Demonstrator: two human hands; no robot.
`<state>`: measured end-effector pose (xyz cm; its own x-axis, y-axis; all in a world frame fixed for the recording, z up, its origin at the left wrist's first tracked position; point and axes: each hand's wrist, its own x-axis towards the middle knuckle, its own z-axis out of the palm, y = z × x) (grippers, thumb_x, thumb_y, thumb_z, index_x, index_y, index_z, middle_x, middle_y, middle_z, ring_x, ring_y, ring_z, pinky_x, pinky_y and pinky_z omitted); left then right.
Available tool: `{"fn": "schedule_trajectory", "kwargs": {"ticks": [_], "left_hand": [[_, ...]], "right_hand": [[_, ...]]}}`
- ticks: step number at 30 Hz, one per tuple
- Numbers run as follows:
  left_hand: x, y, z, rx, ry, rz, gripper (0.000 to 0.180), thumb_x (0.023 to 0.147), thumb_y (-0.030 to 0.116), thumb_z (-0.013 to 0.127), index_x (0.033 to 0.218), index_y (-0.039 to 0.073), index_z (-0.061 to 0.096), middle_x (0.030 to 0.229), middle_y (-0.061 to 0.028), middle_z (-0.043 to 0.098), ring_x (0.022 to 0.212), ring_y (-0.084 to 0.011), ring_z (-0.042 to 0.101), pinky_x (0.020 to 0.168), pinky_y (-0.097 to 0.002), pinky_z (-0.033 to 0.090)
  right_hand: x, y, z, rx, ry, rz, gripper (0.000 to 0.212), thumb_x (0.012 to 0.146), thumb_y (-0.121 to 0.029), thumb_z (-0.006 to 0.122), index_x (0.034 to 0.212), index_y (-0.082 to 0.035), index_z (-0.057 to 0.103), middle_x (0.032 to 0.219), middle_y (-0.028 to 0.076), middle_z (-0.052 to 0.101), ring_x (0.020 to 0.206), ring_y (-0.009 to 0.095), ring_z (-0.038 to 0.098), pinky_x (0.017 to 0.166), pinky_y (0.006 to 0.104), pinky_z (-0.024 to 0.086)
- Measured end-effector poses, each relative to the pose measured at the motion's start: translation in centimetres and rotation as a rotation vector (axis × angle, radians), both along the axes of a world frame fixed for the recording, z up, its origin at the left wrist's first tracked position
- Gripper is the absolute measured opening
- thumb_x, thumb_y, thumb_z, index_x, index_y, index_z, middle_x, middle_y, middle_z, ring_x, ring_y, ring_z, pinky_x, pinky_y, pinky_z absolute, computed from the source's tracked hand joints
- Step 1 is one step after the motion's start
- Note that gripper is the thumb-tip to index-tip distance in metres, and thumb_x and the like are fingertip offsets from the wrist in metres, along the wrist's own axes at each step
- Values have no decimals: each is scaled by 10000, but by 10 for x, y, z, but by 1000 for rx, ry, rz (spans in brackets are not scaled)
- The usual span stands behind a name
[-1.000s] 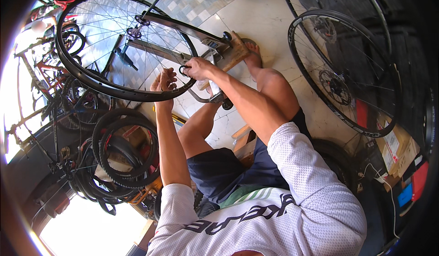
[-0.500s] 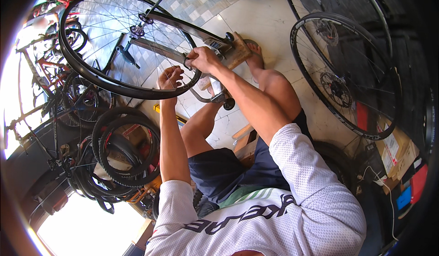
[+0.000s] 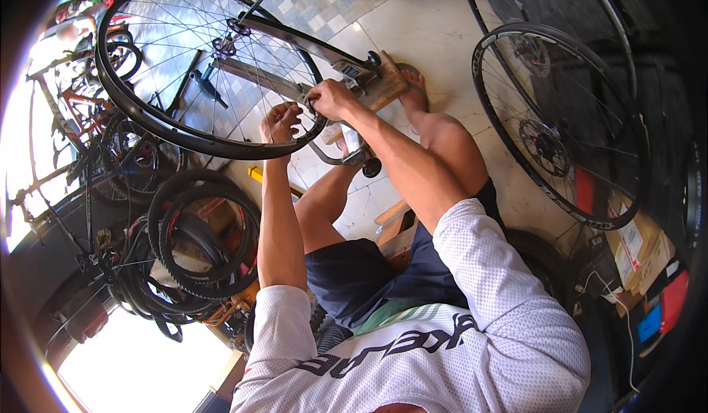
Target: The person sits on a stool and uses a spoke wrench to adjust the tension of spokes on a bicycle wheel mounted in a truing stand. They rotate the wheel and make small adjustments to the spokes to align the rim.
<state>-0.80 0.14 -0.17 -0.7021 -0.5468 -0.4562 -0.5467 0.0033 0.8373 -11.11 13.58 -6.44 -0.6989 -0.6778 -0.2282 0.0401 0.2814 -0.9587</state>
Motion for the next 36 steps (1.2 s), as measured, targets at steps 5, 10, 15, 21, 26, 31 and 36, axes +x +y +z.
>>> {"fn": "schedule_trajectory", "kwargs": {"ticks": [5,10,15,21,26,31,36], "left_hand": [[6,-2,2,-21,14,17,241,882,240,754,999,40,690,855,-18,686,722,-83,609,586,-214,459],[-2,5,4,-18,40,5,279,876,276,762,989,30,694,812,-19,667,712,-87,608,578,-214,463],[6,-4,1,29,-98,49,262,893,259,752,993,30,671,831,-15,670,704,-91,617,570,-222,465],[5,-3,0,71,-121,13,328,877,327,751,938,16,667,740,-7,609,646,-98,562,556,-254,421],[-5,-2,3,-122,-343,30,284,842,277,759,874,11,665,669,5,530,594,-105,528,516,-280,393],[5,-10,-9,-598,-69,-323,238,844,230,735,819,5,662,607,0,475,520,-117,498,467,-306,387],[-4,16,20,-184,-276,151,333,896,334,723,912,4,680,666,6,522,557,-91,498,473,-262,378]], "right_hand": [[3,-3,3,-22,-114,88,250,813,-189,640,1014,-117,768,977,159,730,926,299,710,847,366,544],[-3,-2,-1,-62,-127,95,261,823,-189,640,1028,-80,759,903,143,732,837,243,706,780,334,537],[-7,3,18,-123,-151,151,283,817,-195,660,1036,-36,746,811,125,739,745,191,702,710,314,539],[-6,9,26,-88,-7,157,249,777,-205,681,962,-59,760,892,149,746,838,246,720,784,336,546],[-4,8,23,-29,22,154,259,798,-223,659,975,-61,758,903,164,738,847,272,716,780,353,542],[5,-8,18,25,43,193,297,842,-273,592,1018,-100,755,970,200,717,908,344,702,818,402,547],[9,-2,13,12,-44,171,294,840,-296,639,1005,-78,747,943,194,723,909,341,699,820,394,539]]}}
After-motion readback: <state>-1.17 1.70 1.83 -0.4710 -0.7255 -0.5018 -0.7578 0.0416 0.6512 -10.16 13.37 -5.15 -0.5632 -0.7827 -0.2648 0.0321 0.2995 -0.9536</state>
